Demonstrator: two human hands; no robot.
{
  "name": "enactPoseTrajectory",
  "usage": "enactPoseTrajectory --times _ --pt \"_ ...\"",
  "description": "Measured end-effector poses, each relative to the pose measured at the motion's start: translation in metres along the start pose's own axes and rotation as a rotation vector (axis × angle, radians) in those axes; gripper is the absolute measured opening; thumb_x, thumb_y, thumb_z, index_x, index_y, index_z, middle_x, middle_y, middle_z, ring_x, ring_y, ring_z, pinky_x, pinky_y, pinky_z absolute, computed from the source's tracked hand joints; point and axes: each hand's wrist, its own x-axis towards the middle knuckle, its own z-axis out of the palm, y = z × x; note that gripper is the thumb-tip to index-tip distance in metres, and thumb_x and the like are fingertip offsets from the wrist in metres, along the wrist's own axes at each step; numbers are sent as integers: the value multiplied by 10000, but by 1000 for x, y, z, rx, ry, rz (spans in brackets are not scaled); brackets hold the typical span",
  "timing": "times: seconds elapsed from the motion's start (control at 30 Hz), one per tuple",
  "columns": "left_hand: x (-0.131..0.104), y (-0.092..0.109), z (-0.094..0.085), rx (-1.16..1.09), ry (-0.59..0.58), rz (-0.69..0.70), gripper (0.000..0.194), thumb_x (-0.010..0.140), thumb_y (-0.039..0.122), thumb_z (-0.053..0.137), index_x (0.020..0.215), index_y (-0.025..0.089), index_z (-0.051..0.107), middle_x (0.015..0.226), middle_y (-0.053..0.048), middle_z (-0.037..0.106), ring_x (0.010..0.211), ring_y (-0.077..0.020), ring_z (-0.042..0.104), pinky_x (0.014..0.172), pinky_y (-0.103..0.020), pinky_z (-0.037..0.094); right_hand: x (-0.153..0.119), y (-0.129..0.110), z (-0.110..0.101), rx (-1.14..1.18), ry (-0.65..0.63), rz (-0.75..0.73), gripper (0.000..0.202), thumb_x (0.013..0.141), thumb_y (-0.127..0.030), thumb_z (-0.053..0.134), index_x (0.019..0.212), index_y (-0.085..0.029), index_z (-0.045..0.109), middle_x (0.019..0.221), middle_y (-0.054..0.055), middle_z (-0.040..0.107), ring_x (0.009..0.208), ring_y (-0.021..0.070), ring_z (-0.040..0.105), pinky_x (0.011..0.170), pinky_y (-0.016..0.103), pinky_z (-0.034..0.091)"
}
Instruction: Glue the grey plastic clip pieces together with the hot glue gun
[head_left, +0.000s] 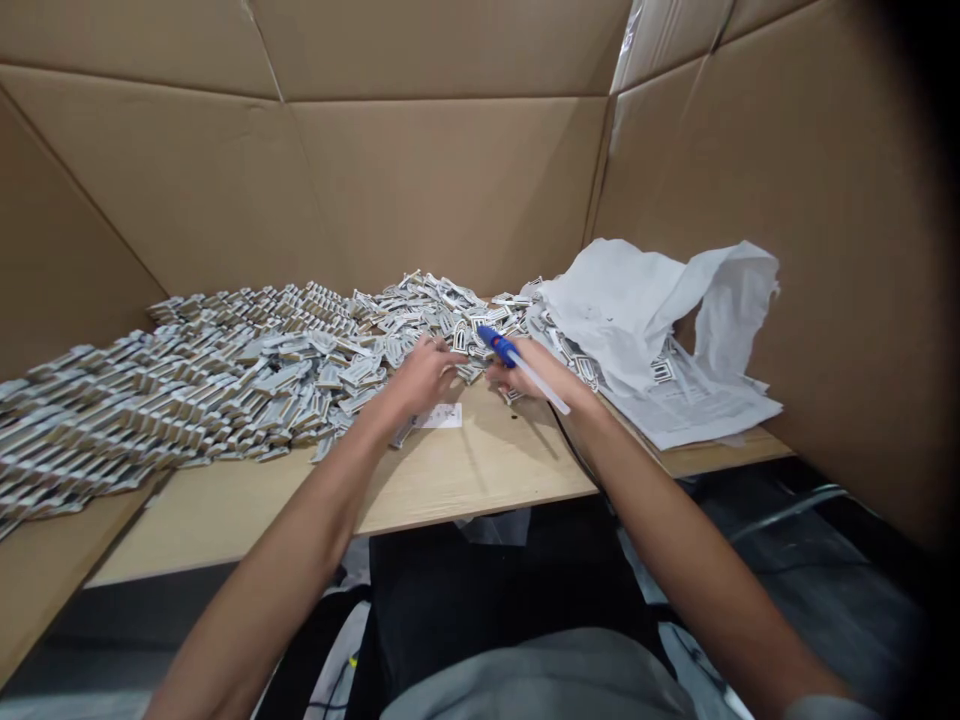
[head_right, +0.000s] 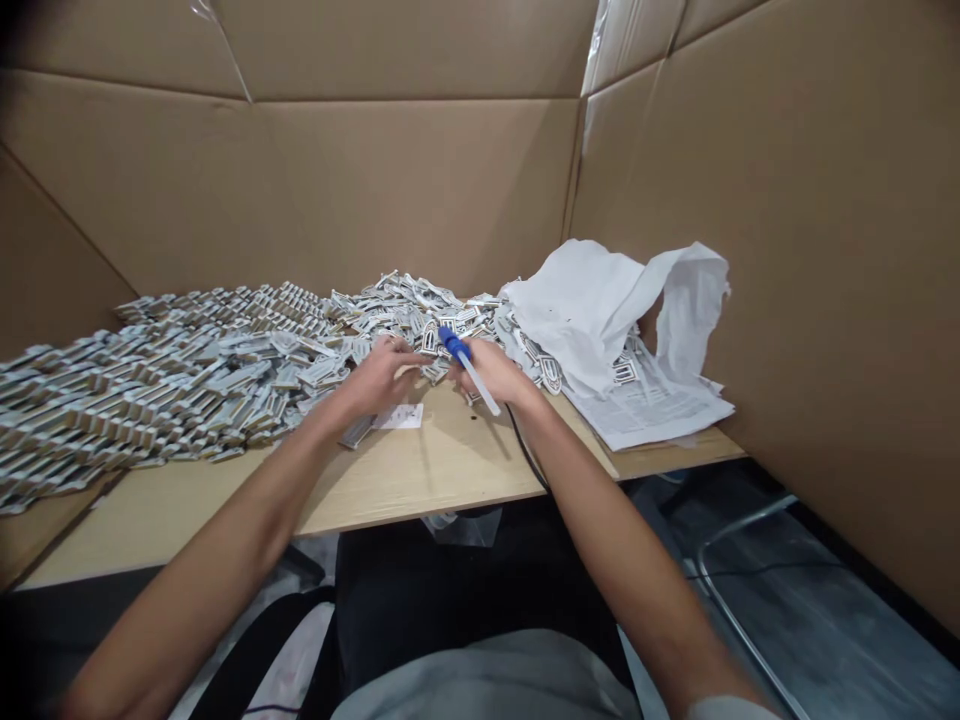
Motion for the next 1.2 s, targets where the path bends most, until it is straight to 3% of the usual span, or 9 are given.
enactPoseTrajectory --times 0.13,0.23,0.47,0.6,0.67,0.83,1.03,1.1,1.2 --pt "-1 -2 19 71 -207 6 478 1011 195 403 1408 226 668 917 -107 640 1016 -294 565 1027 -467 400 -14 -2 -2 -151 -143 -47 192 681 -183 731 853 -201 647 822 20 742 717 188 673 647 271 455" --pt "1 -5 24 60 -239 4 470 1018 223 397 1417 206 643 936 -108 637 1011 -289 571 1024 -442 402 -16 -5 1 -274 -222 -64 237 675 -202 754 877 -210 628 829 11 727 716 184 641 641 268 418" --pt "3 -9 33 -95 -90 -83 325 975 299 523 1228 208 706 909 -110 666 998 -314 575 961 -440 445 -12 -1 12 -270 -204 -39 243 665 -180 738 885 -222 644 807 14 711 694 192 596 622 284 382" --pt "5 -15 39 -194 2 -168 98 873 230 632 887 222 729 819 -72 690 953 -300 605 950 -435 463 -11 1 9 -167 -200 -43 171 627 -166 699 778 -221 642 704 -16 657 644 174 555 597 281 376" --pt "7 -18 40 -256 43 -247 97 800 146 658 738 216 683 804 -59 702 917 -278 628 945 -415 477 -11 0 5 -111 -200 -74 109 656 -177 661 756 -216 648 699 -24 652 656 163 560 610 273 398" --pt "7 -15 32 -416 171 -422 103 770 91 660 758 192 668 844 -62 711 837 -239 665 872 -397 517 -13 -9 -2 45 -4 38 145 813 -344 650 832 -213 709 729 7 700 570 149 570 553 288 432" --pt "9 8 15 -1053 216 -536 535 788 113 736 1282 242 577 928 -39 668 674 -194 706 620 -343 554 -10 -15 3 192 196 176 218 849 -408 651 840 -206 734 760 57 759 561 162 611 557 301 467" --pt "11 12 16 -1160 206 -560 483 782 112 763 1234 207 621 918 -57 688 668 -190 713 644 -352 575 -8 -13 5 183 249 144 268 868 -444 637 831 -201 743 748 59 756 587 170 619 584 301 468" --pt "14 14 22 -1216 132 -569 150 811 139 754 957 143 721 832 -81 730 655 -165 696 721 -353 587 -6 -8 7 131 311 92 313 884 -483 623 816 -204 748 726 50 737 660 201 644 641 312 466"
